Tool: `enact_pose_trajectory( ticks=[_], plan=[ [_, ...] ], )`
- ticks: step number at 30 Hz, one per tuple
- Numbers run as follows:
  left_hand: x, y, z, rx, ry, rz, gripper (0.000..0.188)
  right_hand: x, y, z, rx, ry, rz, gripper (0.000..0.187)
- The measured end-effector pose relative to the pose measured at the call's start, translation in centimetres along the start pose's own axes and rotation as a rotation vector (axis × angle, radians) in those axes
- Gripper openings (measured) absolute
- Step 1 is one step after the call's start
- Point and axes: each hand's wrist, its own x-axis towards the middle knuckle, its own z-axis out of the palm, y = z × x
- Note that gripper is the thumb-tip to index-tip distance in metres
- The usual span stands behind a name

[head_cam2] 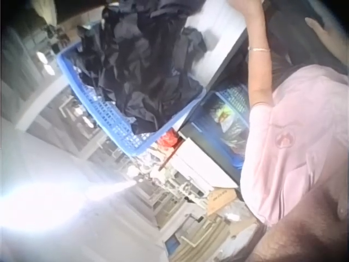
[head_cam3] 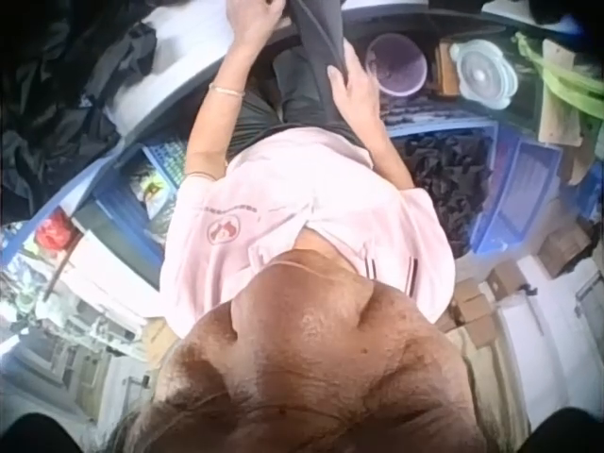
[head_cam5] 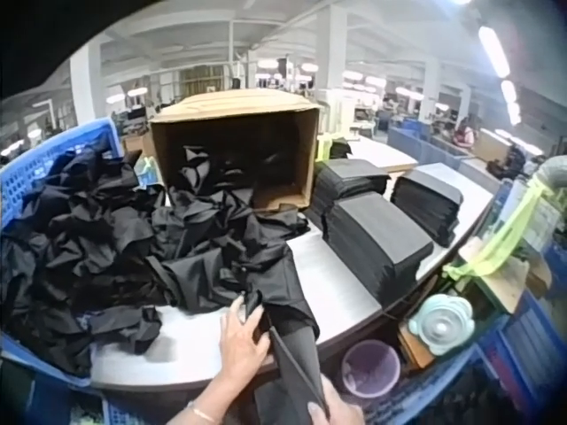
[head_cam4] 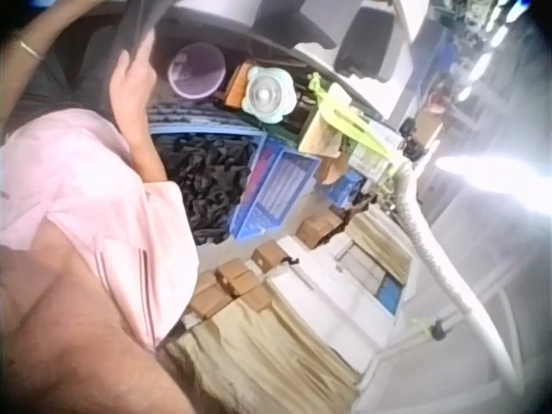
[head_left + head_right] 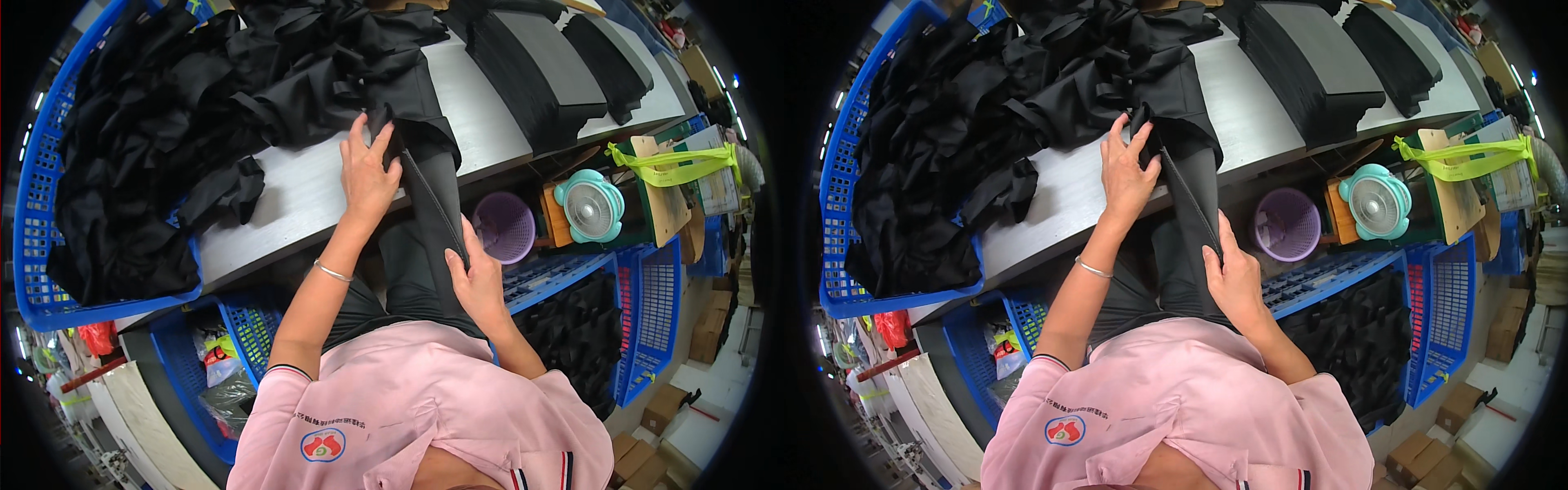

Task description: Inspecting and handling black fabric pieces, possibly for sports or outdoor goods manufacturing.

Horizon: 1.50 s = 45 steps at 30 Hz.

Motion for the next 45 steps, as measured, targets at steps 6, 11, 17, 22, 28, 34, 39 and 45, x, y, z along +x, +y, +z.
enact_pose_trajectory(
  ticks=[6, 11, 17, 22, 28, 34, 39, 45],
  plan=[
    [-0.5, -0.3, -0.7, -0.026, -0.106, 0.003, 0.059, -0.9, -1.1, 0.0, -0.174, -0.034, -0.009, 0.064],
    [0.2, 1.4, -1.4, -0.187, -0.057, 0.215, 0.059, -0.1, -1.9, -0.1, -0.355, -0.006, -0.162, 0.064],
    [-1.6, 5.3, -3.2, -0.404, -0.339, 0.358, 0.055, 4.1, -1.5, 1.2, -0.376, 0.006, -0.193, 0.053],
    [-2.0, 5.5, -5.9, -0.453, -0.422, 0.360, 0.055, 4.7, -2.2, 1.2, -0.520, -0.030, -0.179, 0.040],
    [-2.4, 5.4, -7.2, -0.581, -0.430, 0.457, 0.051, 4.9, 0.7, 2.5, -0.468, -0.007, -0.257, 0.022],
    [-6.7, 5.5, -7.8, -0.528, -0.354, 0.286, 0.064, 7.9, 4.4, 3.8, -0.010, 0.124, -0.355, 0.022],
    [-8.8, 4.6, -8.2, -0.430, -0.226, 0.195, 0.096, 6.5, 1.6, 2.2, 1.144, 0.121, 0.329, 0.045],
    [-9.6, 6.6, -5.4, -0.347, 0.050, 0.062, 0.101, 6.4, -0.9, 1.4, 1.449, 0.147, 0.407, 0.044]
  ],
)
